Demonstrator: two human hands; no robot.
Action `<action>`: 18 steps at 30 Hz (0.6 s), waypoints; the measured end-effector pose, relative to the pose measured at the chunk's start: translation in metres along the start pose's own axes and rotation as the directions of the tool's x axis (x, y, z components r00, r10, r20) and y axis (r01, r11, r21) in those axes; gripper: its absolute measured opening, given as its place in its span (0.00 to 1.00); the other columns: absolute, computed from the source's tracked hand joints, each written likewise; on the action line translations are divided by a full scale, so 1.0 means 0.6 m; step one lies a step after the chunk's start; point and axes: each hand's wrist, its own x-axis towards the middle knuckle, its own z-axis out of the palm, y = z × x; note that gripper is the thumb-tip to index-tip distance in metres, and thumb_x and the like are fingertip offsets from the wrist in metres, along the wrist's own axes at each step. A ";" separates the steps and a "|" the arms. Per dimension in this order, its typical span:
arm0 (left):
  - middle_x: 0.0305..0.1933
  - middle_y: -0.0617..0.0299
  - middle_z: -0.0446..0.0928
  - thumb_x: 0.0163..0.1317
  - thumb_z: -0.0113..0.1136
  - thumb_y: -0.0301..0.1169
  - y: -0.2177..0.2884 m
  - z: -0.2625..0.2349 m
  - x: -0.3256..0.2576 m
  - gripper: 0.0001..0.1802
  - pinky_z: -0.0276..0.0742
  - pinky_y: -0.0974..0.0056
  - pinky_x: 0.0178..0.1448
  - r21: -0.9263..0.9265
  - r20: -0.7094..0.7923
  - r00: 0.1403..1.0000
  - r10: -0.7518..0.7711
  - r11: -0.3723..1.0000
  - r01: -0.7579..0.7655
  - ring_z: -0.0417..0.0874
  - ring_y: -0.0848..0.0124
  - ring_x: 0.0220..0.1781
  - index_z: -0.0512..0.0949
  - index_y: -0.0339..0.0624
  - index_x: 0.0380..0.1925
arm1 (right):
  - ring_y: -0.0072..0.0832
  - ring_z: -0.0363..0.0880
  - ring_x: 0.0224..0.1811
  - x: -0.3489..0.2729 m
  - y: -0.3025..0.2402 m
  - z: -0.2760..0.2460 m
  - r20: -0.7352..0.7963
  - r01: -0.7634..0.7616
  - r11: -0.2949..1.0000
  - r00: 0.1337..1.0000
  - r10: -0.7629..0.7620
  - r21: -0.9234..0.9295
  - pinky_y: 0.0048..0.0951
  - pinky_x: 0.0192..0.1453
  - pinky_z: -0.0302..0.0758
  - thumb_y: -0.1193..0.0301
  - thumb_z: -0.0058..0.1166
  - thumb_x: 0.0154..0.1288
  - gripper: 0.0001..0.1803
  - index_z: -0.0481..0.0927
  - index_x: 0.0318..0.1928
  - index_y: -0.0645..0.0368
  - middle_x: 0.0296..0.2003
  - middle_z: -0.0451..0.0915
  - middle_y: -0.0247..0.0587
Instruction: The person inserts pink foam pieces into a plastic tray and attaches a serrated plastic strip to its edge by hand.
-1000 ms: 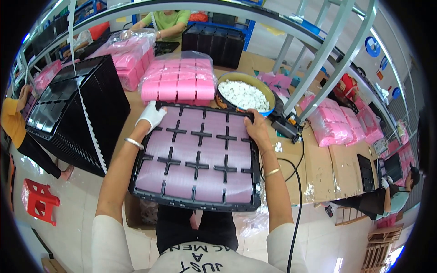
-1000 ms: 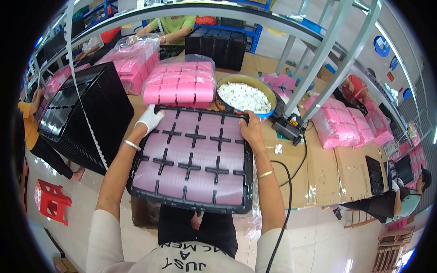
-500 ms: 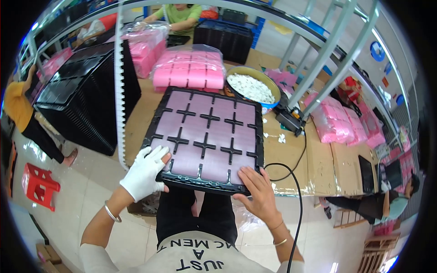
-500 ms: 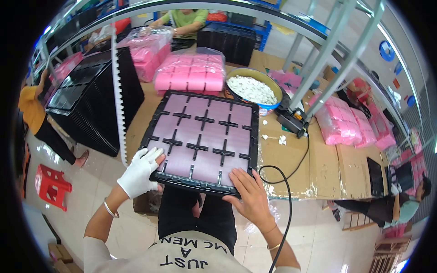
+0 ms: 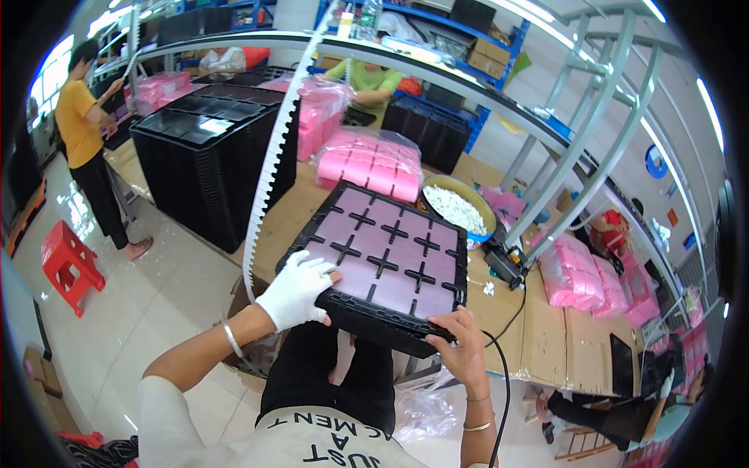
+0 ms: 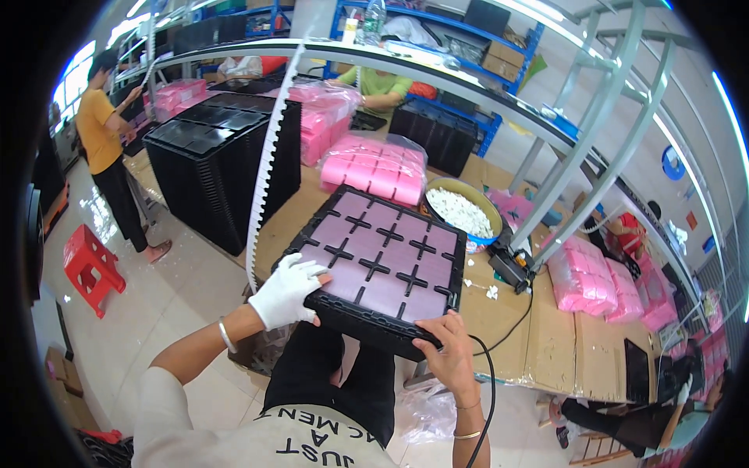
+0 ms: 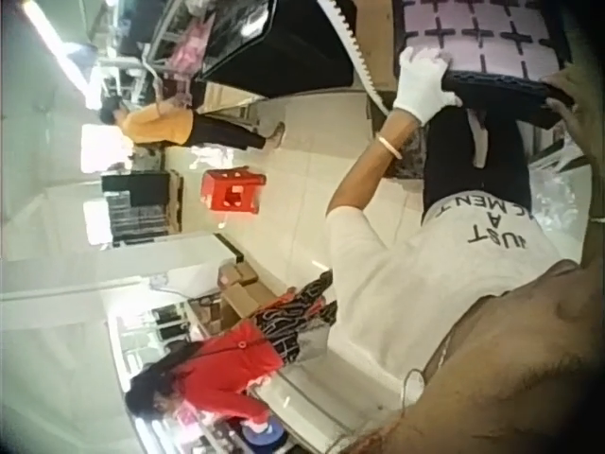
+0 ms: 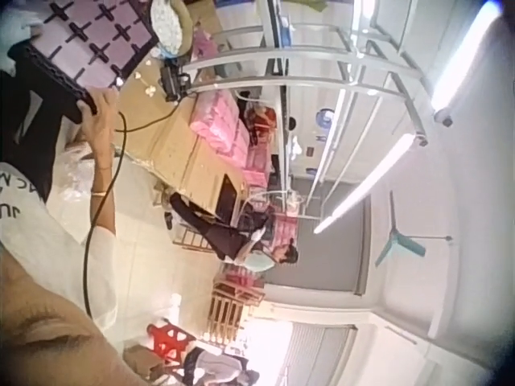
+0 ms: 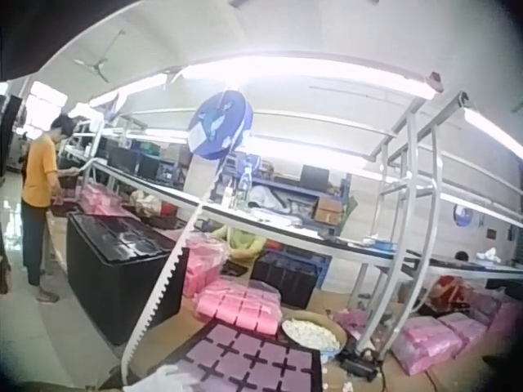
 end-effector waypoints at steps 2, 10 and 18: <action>0.60 0.51 0.77 0.39 0.80 0.47 0.003 -0.001 0.013 0.45 0.56 0.46 0.77 -0.034 -0.034 0.999 -0.006 0.999 0.005 0.72 0.53 0.69 0.76 0.40 0.60 | 0.40 0.78 0.45 0.022 -0.015 -0.021 -0.061 0.048 0.996 0.997 -0.053 -0.076 0.52 0.71 0.66 0.78 0.70 0.51 0.18 0.87 0.45 0.57 0.35 0.80 0.38; 0.36 0.50 0.83 0.55 0.62 0.17 -0.052 -0.156 0.064 0.14 0.82 0.58 0.44 0.028 -0.687 0.726 -0.011 0.999 0.041 0.86 0.53 0.38 0.84 0.40 0.42 | 0.49 0.69 0.66 0.205 -0.144 -0.039 -0.605 0.286 0.870 0.630 -0.487 -0.402 0.48 0.72 0.64 0.70 0.61 0.70 0.20 0.78 0.60 0.62 0.63 0.70 0.53; 0.52 0.58 0.83 0.69 0.65 0.27 -0.215 -0.363 -0.047 0.20 0.78 0.66 0.57 -0.489 -0.860 0.133 -0.493 0.870 0.061 0.82 0.73 0.49 0.77 0.30 0.58 | 0.45 0.65 0.71 0.292 -0.157 -0.009 -0.766 0.397 0.893 0.500 -0.404 -0.212 0.45 0.75 0.61 0.70 0.55 0.75 0.15 0.76 0.58 0.62 0.68 0.64 0.53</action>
